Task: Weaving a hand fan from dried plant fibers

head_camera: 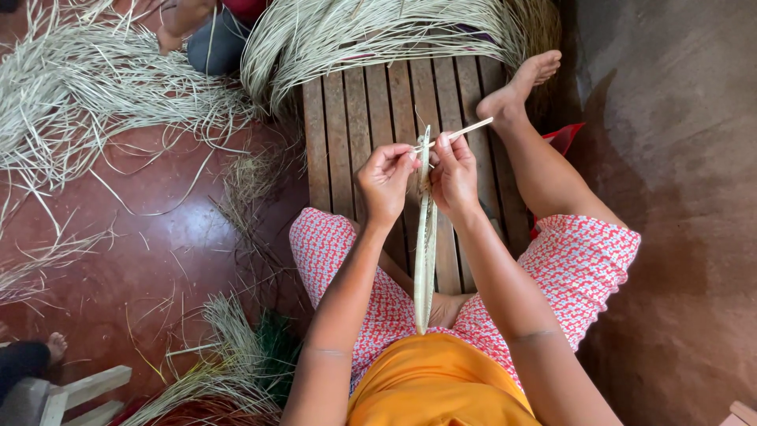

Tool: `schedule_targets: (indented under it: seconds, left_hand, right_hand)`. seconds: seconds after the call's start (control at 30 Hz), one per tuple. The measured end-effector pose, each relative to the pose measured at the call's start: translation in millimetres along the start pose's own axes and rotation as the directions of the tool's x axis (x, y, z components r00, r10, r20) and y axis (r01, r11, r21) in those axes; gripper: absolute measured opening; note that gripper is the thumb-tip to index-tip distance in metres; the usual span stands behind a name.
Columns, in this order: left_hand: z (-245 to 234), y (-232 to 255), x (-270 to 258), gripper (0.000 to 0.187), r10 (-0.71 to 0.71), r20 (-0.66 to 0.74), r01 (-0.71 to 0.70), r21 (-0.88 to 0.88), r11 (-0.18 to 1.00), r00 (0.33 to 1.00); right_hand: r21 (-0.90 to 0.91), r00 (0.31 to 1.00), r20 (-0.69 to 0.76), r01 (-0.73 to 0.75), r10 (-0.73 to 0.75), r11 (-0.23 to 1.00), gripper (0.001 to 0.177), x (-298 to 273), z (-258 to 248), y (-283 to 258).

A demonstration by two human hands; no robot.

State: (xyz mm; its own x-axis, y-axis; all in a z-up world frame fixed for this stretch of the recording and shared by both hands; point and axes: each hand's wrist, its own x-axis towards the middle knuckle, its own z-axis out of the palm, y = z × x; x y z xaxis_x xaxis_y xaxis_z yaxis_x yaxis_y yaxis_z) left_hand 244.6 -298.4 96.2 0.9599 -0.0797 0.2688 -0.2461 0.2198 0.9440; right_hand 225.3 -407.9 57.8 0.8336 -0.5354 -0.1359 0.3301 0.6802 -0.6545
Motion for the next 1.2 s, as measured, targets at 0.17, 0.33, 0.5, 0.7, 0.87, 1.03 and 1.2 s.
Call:
schedule_targets:
  seconds: [0.17, 0.33, 0.5, 0.7, 0.87, 1.03, 1.2]
  left_hand:
    - [-1.8, -1.5, -0.5, 0.013, -0.004, -0.006, 0.004, -0.007, 1.0, 1.0]
    - [-3.4, 3.0, -3.2, 0.012, -0.001, -0.011, 0.001, -0.007, 1.0, 1.0]
    - [-8.6, 5.8, -4.6, 0.011, 0.032, -0.007, -0.032, 0.009, 0.999, 0.999]
    - [-1.9, 5.1, -5.9, 0.012, 0.07, -0.008, -0.07, -0.018, 0.997, 0.998]
    - [1.6, 21.6, -1.8, 0.011, 0.137, -0.002, -0.137, 0.013, 0.991, 0.991]
    - [0.2, 28.6, 3.1, 0.011, 0.254, -0.007, -0.253, 0.083, 0.964, 0.967]
    - [-2.7, 17.7, 5.2, 0.011, 0.221, 0.015, -0.221, 0.096, 0.97, 0.975]
  right_hand:
    - [0.015, 1.0, 0.005, -0.007, 0.007, 1.0, 0.011, -6.1, 8.7, -5.5]
    - [0.035, 1.0, 0.008, -0.012, 0.012, 0.999, 0.013, -12.8, 21.6, -15.0]
    - [0.039, 1.0, 0.003, -0.024, 0.024, 0.999, 0.011, -12.0, 19.4, -13.6]
    - [0.035, 1.0, -0.001, -0.018, 0.018, 0.999, 0.011, -12.5, 18.3, -12.1]
    - [0.034, 0.999, -0.008, -0.037, 0.037, 0.999, 0.01, -9.9, 13.4, -8.4]
    - [0.109, 0.998, -0.015, -0.064, 0.066, 0.992, 0.01, -1.8, -1.0, 2.4]
    - [0.152, 0.996, 0.01, -0.088, 0.088, 0.984, 0.008, -6.7, 3.2, -1.4]
